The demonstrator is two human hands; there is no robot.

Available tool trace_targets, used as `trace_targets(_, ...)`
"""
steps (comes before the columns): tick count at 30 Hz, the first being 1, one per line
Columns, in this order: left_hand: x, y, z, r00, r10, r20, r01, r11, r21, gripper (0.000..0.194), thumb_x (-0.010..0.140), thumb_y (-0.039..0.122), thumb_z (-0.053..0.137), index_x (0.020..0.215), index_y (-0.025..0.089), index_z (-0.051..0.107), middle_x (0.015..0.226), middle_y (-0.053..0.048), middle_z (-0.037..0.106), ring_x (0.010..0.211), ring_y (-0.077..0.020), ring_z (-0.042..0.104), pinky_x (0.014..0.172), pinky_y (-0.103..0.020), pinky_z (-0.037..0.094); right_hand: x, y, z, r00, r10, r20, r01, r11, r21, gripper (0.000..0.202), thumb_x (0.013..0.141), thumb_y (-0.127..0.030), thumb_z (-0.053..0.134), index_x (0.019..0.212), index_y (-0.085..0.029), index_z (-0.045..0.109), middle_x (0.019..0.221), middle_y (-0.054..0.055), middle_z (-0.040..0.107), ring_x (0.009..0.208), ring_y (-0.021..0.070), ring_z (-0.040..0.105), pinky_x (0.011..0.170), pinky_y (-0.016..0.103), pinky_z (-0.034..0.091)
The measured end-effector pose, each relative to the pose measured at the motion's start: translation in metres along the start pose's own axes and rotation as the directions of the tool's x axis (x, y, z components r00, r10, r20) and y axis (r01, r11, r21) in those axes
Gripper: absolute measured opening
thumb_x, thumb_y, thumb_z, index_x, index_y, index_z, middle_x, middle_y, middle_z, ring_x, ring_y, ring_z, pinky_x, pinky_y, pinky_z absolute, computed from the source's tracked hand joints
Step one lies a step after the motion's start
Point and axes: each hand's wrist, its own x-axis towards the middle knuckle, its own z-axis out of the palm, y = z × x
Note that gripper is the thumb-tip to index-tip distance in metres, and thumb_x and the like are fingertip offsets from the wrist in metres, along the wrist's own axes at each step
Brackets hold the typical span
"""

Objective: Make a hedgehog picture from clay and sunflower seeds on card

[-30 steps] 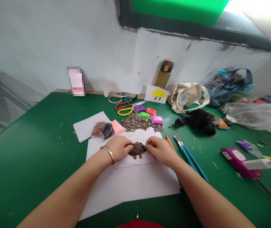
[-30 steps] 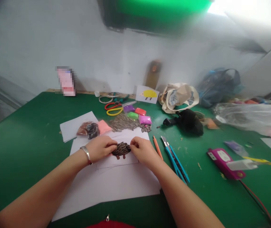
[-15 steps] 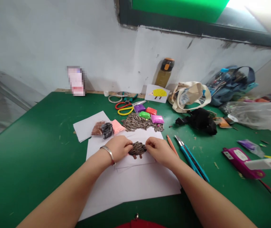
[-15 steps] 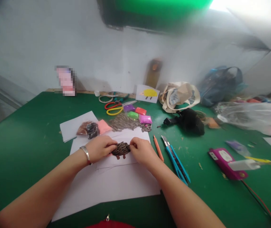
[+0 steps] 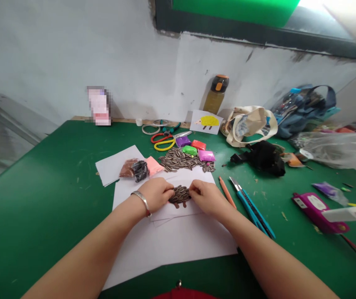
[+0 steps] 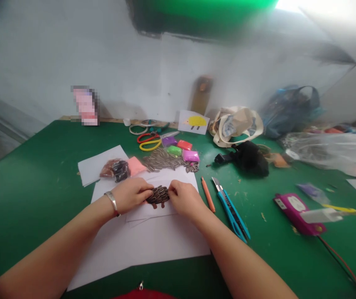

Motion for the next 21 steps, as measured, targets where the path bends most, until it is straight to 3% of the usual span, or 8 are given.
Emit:
trace_targets(4, 0.0005, -0.0006, -0.0005, 1.0, 0.013, -0.004, -0.013, 1.0, -0.005, 0.033, 0.083, 0.023, 0.039, 0.077, 0.021, 0.071, 0.072, -0.001, 0.07, 0.063, -0.0141, 0.056, 0.058, -0.023, 0.037, -0.0038, 0.002, -0.0069, 0.999, 0.052, 0.017, -0.053, 0.995, 0.086, 0.012, 0.079, -0.026, 0.049, 0.086, -0.021, 0.059, 0.066, -0.002, 0.064, 0.06, 0.0124, 0.055, 0.055, 0.021, 0.033)
trace_targets(10, 0.0007, -0.0015, -0.0005, 1.0, 0.017, 0.0, -0.017, 0.999, -0.028, 0.034, 0.084, 0.025, 0.039, 0.077, 0.021, 0.072, 0.071, 0.0, 0.07, 0.061, -0.0131, 0.055, 0.056, -0.022, 0.036, -0.007, 0.0042, -0.0104, 1.0, 0.01, -0.012, -0.01, 1.0, -0.002, 0.017, 0.079, -0.023, 0.048, 0.071, -0.023, 0.063, 0.063, -0.002, 0.063, 0.062, 0.0124, 0.056, 0.058, 0.022, 0.033)
trace_targets(21, 0.0011, -0.0008, 0.0001, 1.0, 0.004, -0.009, -0.004, 1.0, -0.007, 0.032, 0.082, 0.023, 0.04, 0.076, 0.021, 0.071, 0.072, -0.001, 0.07, 0.063, -0.014, 0.057, 0.058, -0.022, 0.037, -0.0035, 0.002, -0.0033, 1.0, -0.014, 0.009, 0.015, 0.996, -0.087, 0.017, 0.08, -0.02, 0.044, 0.072, -0.021, 0.059, 0.07, 0.0, 0.063, 0.066, 0.0135, 0.054, 0.058, 0.023, 0.03)
